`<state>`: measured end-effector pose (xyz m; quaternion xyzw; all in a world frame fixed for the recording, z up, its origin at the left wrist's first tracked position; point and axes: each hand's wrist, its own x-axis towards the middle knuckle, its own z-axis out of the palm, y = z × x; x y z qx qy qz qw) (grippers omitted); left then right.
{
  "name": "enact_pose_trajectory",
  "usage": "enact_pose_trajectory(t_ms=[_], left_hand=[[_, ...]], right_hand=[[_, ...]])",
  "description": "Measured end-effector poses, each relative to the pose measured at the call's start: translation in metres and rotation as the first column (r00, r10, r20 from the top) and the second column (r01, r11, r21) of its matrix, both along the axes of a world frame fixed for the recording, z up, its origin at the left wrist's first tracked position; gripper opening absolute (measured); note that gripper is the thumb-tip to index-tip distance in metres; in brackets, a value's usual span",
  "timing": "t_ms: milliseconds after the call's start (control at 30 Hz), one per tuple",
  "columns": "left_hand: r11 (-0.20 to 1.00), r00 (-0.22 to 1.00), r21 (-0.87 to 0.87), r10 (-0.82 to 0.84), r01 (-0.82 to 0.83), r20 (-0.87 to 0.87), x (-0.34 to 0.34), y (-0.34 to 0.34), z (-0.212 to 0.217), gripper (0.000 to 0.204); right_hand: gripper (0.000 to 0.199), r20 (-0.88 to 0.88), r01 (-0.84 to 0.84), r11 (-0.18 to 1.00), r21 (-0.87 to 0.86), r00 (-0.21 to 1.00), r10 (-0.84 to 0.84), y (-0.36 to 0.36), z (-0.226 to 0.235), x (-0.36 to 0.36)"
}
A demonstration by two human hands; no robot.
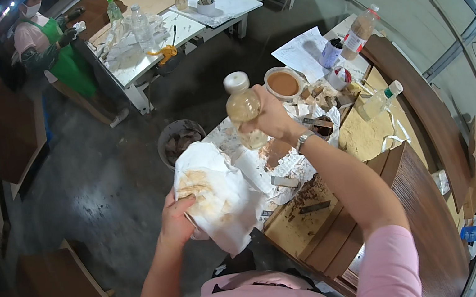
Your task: The person wipes down wooden furniture panels with a cloth and then uses a small sanding block on the edges of the panels.
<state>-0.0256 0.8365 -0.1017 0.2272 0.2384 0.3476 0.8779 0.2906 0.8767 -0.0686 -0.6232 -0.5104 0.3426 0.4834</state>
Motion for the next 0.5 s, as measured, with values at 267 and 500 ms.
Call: enact_pose_trajectory(t_ms=[267, 500], left_hand=[[0.995, 0.998, 0.097, -0.030, 0.025, 0.053, -0.007, 0.009, -0.003, 0.062], [1.000, 0.990, 0.000, 0.003, -0.003, 0.144, 0.030, 0.007, -0.011, 0.041]], right_hand=[[0.080, 0.647, -0.249, 0.887, -0.388, 0.613, 0.455, -0.060, 0.065, -0.055], [0.064, 0.733, -0.134, 0.887, -0.442, 0.515, 0.444, -0.076, 0.069, -0.068]])
